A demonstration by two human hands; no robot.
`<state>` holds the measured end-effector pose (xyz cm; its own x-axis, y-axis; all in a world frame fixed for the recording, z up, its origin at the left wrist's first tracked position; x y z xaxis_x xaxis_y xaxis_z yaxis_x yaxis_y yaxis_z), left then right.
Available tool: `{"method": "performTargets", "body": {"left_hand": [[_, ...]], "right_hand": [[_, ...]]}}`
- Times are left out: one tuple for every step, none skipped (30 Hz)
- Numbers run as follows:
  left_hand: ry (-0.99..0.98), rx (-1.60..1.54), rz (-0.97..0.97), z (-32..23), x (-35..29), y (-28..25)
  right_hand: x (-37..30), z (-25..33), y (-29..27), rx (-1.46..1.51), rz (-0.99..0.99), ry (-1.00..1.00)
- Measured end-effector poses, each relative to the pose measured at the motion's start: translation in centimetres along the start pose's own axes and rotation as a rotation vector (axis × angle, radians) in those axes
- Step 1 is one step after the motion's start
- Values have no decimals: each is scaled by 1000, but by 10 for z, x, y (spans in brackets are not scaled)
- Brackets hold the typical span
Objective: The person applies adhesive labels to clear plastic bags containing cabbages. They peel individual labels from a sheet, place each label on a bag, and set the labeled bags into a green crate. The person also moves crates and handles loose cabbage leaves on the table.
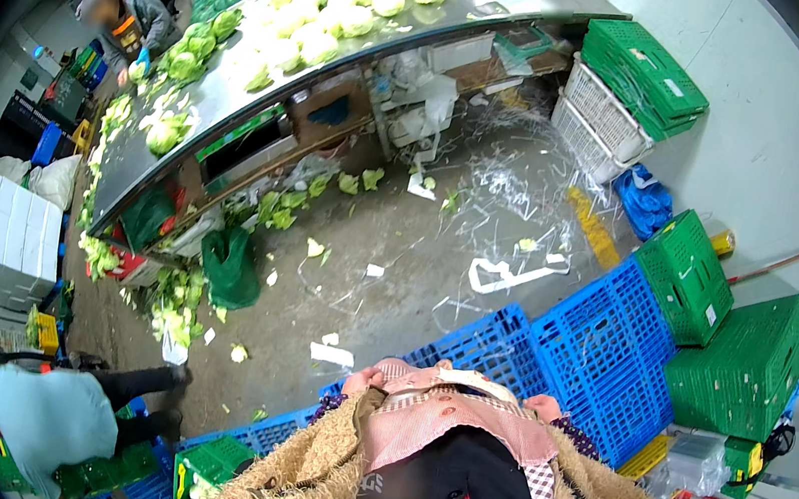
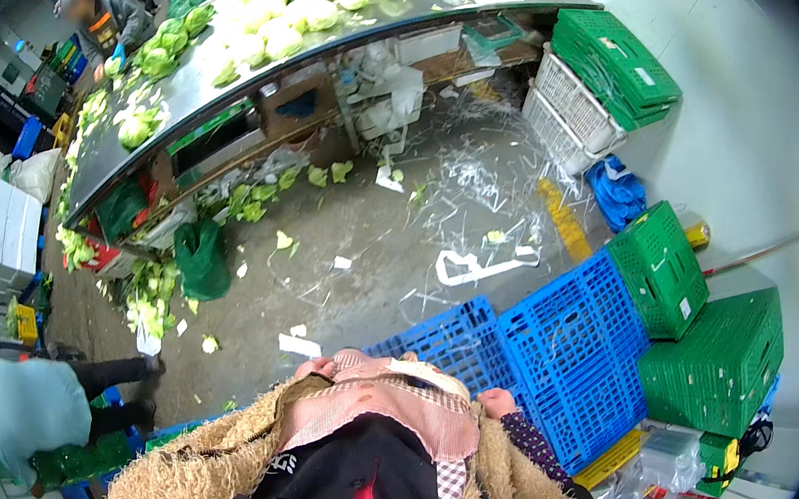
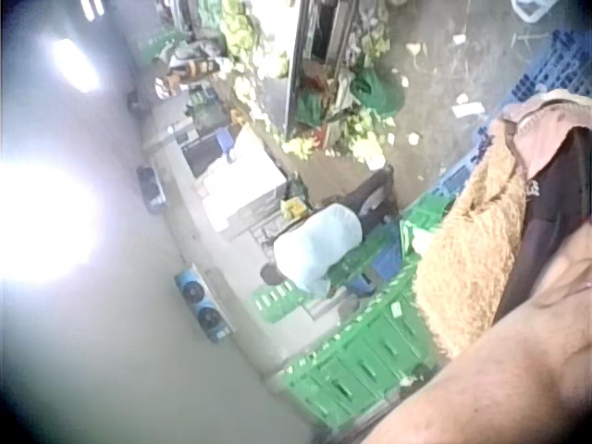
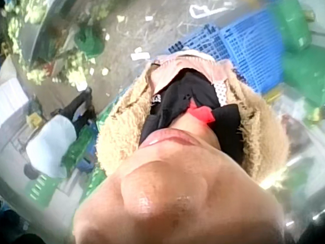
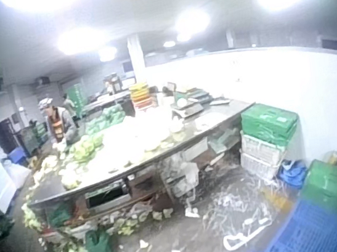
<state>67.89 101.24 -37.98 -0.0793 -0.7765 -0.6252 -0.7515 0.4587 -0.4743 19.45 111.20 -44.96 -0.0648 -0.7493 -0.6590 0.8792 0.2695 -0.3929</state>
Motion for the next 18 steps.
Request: {"method": "performTargets", "body": {"left_hand": [[23, 41, -84, -32, 7, -20], [19, -55, -50, -47, 22, -30], [18, -28, -9, -56, 44, -37], [3, 62, 21, -60, 65, -44], [-6, 138, 49, -64, 92, -50], [-18, 202, 71, -67, 119, -57], [-37, 259, 87, -70, 145, -62], [-50, 296, 110, -74, 174, -63], [-54, 339, 135, -81, 205, -63], [-60, 377, 168, -88, 238, -60], [-57, 422, 203, -97, 276, -55], [-57, 461, 233, -105, 314, -49], [-62, 505, 262, -110, 351, -46], [-55, 541, 282, -121, 394, -39], [-60, 572, 284, -126, 439, -37], [-76, 617, 285, -138, 481, -39], [-102, 687, 279, -152, 523, -48], [-114, 795, 261, -175, 570, -62]], "right_hand": [[18, 8, -11, -26, 15, 23], [21, 56, -21, 164, 36, 199], [35, 93, -31, 239, 49, 184], [54, 124, -42, 314, 58, 164], [77, 157, -52, 305, 76, 85], [100, 187, -61, 300, 89, 6], [116, 224, -71, 351, 137, -72], [127, 257, -84, 407, 179, -99], [153, 266, -96, 380, 183, -171], [179, 267, -105, 349, 185, -237], [218, 247, -110, 355, 236, -230], [256, 235, -122, 308, 288, -245], [295, 225, -133, 455, 281, -152], [331, 215, -143, 603, 274, -63], [371, 226, -168, 300, 110, -193], [397, 244, -203, -17, -67, -297], [415, 268, -233, -36, -120, -333], [417, 285, -243, -28, -145, -338]]}}
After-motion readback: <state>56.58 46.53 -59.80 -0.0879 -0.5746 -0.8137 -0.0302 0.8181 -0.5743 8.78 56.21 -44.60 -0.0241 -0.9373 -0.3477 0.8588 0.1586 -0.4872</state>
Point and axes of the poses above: each hand's wrist, its own x-axis towards the middle knuckle, its own y-axis out of the palm, z = x × y, the point moved 9 cm from there along x, towards the middle knuckle, and after that the axes turned 4 degrees about z, right-handed, at the moved point
